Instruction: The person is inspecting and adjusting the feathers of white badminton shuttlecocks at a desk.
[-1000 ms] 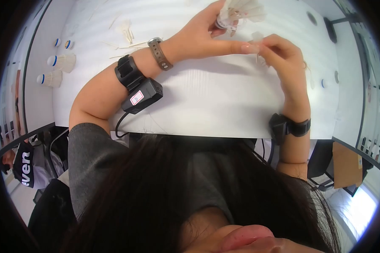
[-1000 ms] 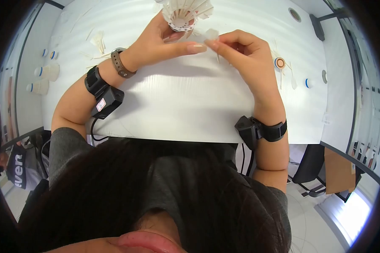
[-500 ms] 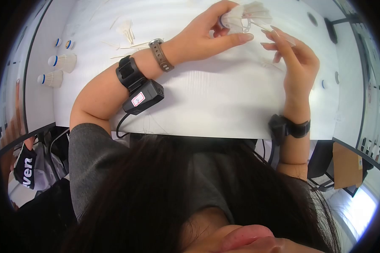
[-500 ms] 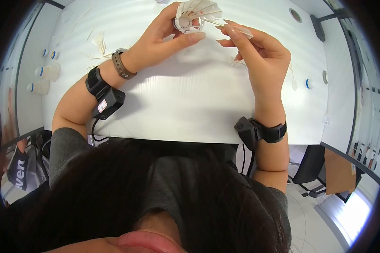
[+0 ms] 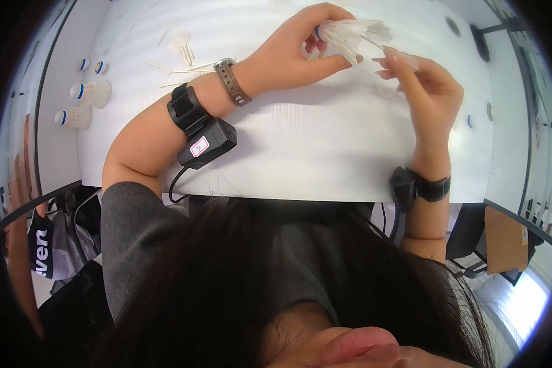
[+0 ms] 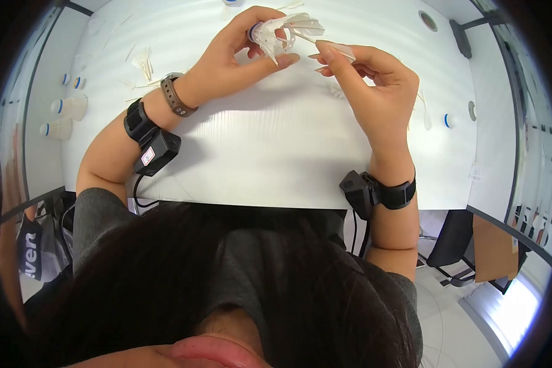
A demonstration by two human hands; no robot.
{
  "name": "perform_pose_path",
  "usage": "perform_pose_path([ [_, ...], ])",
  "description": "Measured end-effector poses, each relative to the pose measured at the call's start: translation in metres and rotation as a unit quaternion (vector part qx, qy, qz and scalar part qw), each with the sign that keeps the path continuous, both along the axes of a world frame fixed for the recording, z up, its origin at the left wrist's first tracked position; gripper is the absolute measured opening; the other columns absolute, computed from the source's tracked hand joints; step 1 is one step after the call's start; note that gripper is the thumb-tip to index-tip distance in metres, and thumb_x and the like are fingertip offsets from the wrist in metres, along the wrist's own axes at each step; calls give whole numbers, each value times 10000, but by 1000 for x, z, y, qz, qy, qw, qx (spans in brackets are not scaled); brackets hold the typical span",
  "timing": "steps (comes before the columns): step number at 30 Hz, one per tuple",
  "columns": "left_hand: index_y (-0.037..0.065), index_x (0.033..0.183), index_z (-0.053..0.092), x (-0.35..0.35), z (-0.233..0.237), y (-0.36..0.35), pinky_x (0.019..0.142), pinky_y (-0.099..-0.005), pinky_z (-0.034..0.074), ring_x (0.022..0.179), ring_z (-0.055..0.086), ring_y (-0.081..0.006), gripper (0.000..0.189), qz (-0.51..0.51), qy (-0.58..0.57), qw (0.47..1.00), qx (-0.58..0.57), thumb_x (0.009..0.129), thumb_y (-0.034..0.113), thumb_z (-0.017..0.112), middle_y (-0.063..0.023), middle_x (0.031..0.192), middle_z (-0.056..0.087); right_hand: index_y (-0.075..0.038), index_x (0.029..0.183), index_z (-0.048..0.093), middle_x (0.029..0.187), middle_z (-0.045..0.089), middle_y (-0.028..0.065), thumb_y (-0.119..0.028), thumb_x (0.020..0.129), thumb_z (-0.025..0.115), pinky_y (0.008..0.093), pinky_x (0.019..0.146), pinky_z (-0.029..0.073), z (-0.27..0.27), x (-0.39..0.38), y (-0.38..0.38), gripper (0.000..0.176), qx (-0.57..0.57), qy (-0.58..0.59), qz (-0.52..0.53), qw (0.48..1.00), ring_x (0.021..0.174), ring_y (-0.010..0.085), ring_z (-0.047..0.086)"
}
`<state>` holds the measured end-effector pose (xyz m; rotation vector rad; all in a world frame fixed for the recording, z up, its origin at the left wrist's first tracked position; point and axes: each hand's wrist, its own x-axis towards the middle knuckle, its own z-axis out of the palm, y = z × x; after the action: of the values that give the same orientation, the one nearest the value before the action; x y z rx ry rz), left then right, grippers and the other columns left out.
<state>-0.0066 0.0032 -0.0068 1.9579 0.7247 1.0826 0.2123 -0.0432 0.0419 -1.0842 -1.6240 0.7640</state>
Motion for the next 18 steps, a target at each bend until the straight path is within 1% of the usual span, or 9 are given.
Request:
perform_pose_path([
  [3,105,1247,505,0,4,3,694,-223,393,825,484,-53,483,7,36,999,20,825,141,735,28,1038,591,22,937,728,796,721,80,-58,843,704,187,614,481,-5,1,2,126,-2,-9,-6,1000,684,107,663],
  [5,108,1243,506,1,6,0,684,-220,383,815,475,-51,474,16,51,998,18,826,131,731,36,1026,585,-3,923,738,783,720,54,-65,833,714,182,580,453,-7,4,2,112,30,-49,-5,998,658,82,636],
  [8,37,1216,491,0,3,7,712,-228,384,810,441,-82,450,-24,-2,1000,11,831,140,699,-20,972,517,-38,897,750,771,719,27,-64,815,724,185,540,424,-7,3,2,90,89,-105,1,990,623,62,593],
  [11,43,1217,498,-2,4,7,703,-223,380,802,440,-82,462,-23,-5,999,-35,812,134,699,-17,977,516,-57,877,755,764,717,15,-54,799,730,192,518,409,-3,0,4,82,153,-158,5,976,609,60,571],
  [12,43,1219,497,0,3,7,700,-223,379,801,438,-80,463,-22,-7,999,-23,814,139,700,-15,974,515,-61,871,756,761,716,13,-51,794,732,194,513,405,-2,1,4,82,171,-175,6,970,608,61,567],
  [14,42,1222,496,2,2,7,695,-223,376,799,435,-76,465,-18,-8,1000,2,819,150,703,-10,970,513,-56,863,754,756,714,13,-47,785,737,197,513,406,0,3,4,80,183,-178,3,967,602,65,562],
  [17,44,1219,497,2,4,6,687,-219,369,794,429,-75,473,-27,-5,999,-31,816,161,715,-10,960,508,-51,859,751,748,711,14,-52,783,742,198,515,407,0,4,3,76,179,-170,-15,969,598,66,558],
  [18,37,1231,487,2,6,7,696,-226,380,801,436,-78,471,-33,8,999,-21,834,171,704,-16,967,512,-50,859,751,745,710,15,-55,785,743,198,515,407,0,4,3,75,174,-167,-24,970,597,65,557],
])
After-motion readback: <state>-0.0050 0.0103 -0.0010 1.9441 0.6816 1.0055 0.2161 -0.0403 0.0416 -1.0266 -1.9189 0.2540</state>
